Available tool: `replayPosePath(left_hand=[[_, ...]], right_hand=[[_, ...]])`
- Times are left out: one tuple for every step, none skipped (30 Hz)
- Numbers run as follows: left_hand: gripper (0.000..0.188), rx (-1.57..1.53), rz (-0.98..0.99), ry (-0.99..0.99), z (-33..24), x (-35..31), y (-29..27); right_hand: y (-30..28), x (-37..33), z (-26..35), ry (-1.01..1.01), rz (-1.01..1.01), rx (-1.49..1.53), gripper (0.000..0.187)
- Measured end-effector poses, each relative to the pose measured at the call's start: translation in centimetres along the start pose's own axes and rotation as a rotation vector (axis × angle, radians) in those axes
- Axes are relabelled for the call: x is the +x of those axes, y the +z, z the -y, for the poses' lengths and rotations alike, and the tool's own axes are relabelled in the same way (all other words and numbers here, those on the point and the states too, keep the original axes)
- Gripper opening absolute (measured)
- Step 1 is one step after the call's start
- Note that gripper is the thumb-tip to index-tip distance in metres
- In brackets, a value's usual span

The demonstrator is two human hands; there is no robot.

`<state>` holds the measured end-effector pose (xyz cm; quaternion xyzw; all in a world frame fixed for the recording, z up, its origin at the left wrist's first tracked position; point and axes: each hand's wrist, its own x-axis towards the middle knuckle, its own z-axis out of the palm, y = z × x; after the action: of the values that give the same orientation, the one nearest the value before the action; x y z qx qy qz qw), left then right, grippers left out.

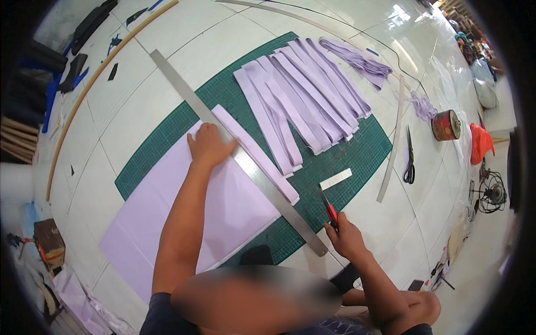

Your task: The person measures and marks a sheet of lavender fabric on a cutting mat using a metal ruler and a piece of chalk. They then use a utility knife to cut the fabric into long strips, aligning the ruler for each cut and moving the cut pieces aside.

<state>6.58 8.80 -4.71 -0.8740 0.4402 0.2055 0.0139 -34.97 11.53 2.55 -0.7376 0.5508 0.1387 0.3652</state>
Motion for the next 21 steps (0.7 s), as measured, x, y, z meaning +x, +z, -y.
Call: replayPosePath(left_hand=[[0.092, -0.083, -0.060, -0.042, 0.2, 1.7, -0.5], [0.079, -0.175, -0.116, -0.084, 0.0, 3.2, -0.7], [0.068, -0.111, -0.178, -0.081, 0.0, 4.3, -0.9], [0.057, -0.047, -0.242, -0.079, 0.0, 5.4, -1.1], [0.047, 0.014, -0.299, -0.071, -0.2, 6.1, -1.0], [0.045, 0.065, -0.279, -0.042, -0.1, 6.6, -1.0], [0.043, 0.117, -0.260, -0.014, 0.0, 7.0, -1.1], [0.040, 0.169, -0.241, 0.013, -0.1, 7.4, -1.1], [0.034, 0.103, -0.241, 0.033, -0.4, 7.7, -1.3], [0.033, 0.072, -0.214, 0.024, -0.6, 7.8, -1.4], [0.033, 0.041, -0.188, 0.012, -0.8, 8.0, -1.5], [0.032, 0.015, -0.166, -0.004, -0.7, 8.2, -1.6], [0.035, -0.072, -0.153, 0.010, -0.3, 8.3, -1.7], [0.038, -0.159, -0.142, 0.022, 0.1, 8.4, -1.8], [0.041, -0.244, -0.128, 0.032, 0.7, 8.5, -1.7], [0.052, -0.269, -0.172, 0.052, 1.4, 8.4, -1.5], [0.063, -0.294, -0.218, 0.071, 2.1, 8.1, -1.1], [0.075, -0.323, -0.265, 0.092, 2.7, 7.8, -0.8], [0.085, -0.244, -0.209, 0.098, 2.8, 7.0, -0.4], [0.095, -0.167, -0.153, 0.101, 2.7, 5.8, 0.4], [0.106, -0.080, -0.098, 0.094, 2.9, 4.8, 0.5]], right_hand=[[0.2, -0.2, -0.4, 0.006, 0.016, 0.041, 0.034], [0.3, -0.5, -1.1, 0.016, 0.031, 0.075, 0.035], [1.0, -1.1, -2.0, -0.033, 0.051, 0.114, 0.036], [1.6, -1.4, -2.5, -0.041, 0.072, 0.098, 0.036], [2.2, -1.6, -2.7, -0.041, 0.093, 0.082, 0.035], [2.7, -1.8, -2.8, -0.041, 0.115, 0.065, 0.035], [2.9, -2.0, -2.7, -0.017, 0.140, 0.073, 0.035], [3.1, -2.1, -3.0, -0.015, 0.134, 0.082, 0.035], [3.3, -2.2, -3.3, -0.015, 0.131, 0.093, 0.035], [3.5, -2.3, -3.5, -0.017, 0.128, 0.103, 0.036], [3.6, -2.3, -3.7, -0.007, 0.116, 0.134, 0.036], [3.8, -2.2, -3.8, -0.002, 0.105, 0.167, 0.036], [3.9, -2.0, -3.7, 0.002, 0.094, 0.200, 0.036], [3.8, -1.8, -3.5, 0.002, 0.085, 0.203, 0.035], [3.6, -1.5, -3.0, 0.002, 0.078, 0.206, 0.035], [3.6, -1.1, -2.5, 0.002, 0.073, 0.209, 0.035], [3.7, -0.5, -2.0, 0.007, 0.079, 0.205, 0.034], [3.7, 0.2, -1.3, 0.013, 0.081, 0.198, 0.033], [3.4, 1.2, -0.5, 0.023, 0.076, 0.184, 0.032], [3.0, 2.3, 0.7, -0.040, 0.031, 0.192, 0.032], [2.8, 3.6, 2.6, -0.114, -0.005, 0.204, 0.032]])
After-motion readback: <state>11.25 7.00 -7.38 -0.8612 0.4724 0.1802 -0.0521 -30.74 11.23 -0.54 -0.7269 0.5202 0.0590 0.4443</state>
